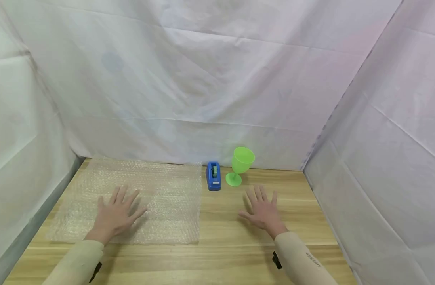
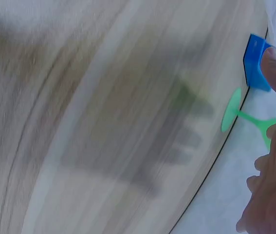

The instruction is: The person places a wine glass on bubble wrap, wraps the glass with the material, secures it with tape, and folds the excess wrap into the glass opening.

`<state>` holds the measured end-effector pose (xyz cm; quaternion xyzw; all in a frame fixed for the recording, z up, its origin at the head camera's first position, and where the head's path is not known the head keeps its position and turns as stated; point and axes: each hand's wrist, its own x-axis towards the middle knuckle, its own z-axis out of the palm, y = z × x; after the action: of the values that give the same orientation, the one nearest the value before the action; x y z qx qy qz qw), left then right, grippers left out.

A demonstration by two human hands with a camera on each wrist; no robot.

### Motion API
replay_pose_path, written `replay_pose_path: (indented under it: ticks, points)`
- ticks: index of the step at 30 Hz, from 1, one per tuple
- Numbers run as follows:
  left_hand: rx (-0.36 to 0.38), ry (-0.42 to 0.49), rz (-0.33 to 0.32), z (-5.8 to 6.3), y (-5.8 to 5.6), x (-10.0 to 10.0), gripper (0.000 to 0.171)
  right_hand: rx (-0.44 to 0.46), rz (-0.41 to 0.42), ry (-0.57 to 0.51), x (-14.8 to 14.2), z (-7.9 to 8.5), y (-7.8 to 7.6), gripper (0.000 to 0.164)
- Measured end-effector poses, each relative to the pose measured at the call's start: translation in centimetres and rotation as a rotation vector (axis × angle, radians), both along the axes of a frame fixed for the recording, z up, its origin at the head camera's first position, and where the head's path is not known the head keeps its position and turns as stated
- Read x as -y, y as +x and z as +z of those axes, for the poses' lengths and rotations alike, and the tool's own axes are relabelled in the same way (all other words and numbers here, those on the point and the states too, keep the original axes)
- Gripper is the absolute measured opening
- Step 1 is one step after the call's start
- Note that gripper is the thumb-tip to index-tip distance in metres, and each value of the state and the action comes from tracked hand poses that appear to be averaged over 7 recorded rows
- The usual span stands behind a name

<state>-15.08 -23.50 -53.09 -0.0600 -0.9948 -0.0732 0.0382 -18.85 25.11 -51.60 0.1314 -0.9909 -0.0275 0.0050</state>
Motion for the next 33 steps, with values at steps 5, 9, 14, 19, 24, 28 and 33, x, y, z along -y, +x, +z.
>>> replay_pose_path:
  ticks: [5,9,14,19,24,28,33]
  points:
    - [0.035,0.016,0.006,1.0,0.5,0.8,0.076,0.031,0.049,-0.001,1.6,-0.2,-0.1,0.089]
    - [0.036,0.037,0.018,1.5,1.1,1.2,0.074,0.047,0.077,-0.048,3.0,-0.6,-0.1,0.088]
    - [0.032,0.051,0.032,1.4,1.6,2.1,0.072,0.040,0.122,-0.091,4.9,-1.0,-0.4,0.083]
    - [0.070,0.078,0.048,1.1,1.9,2.7,0.072,-0.008,0.145,-0.131,6.9,-1.4,-0.9,0.073]
    - [0.104,0.116,0.069,1.0,2.1,2.9,0.072,-0.010,0.074,-0.212,8.1,-1.8,-1.8,0.060]
    - [0.106,0.126,0.070,0.8,2.3,2.9,0.071,0.001,-0.042,-0.326,8.0,-2.2,-2.8,0.051]
    - [0.083,0.111,0.075,0.7,2.5,3.0,0.066,0.040,-0.191,-0.558,7.0,-2.7,-4.3,0.043]
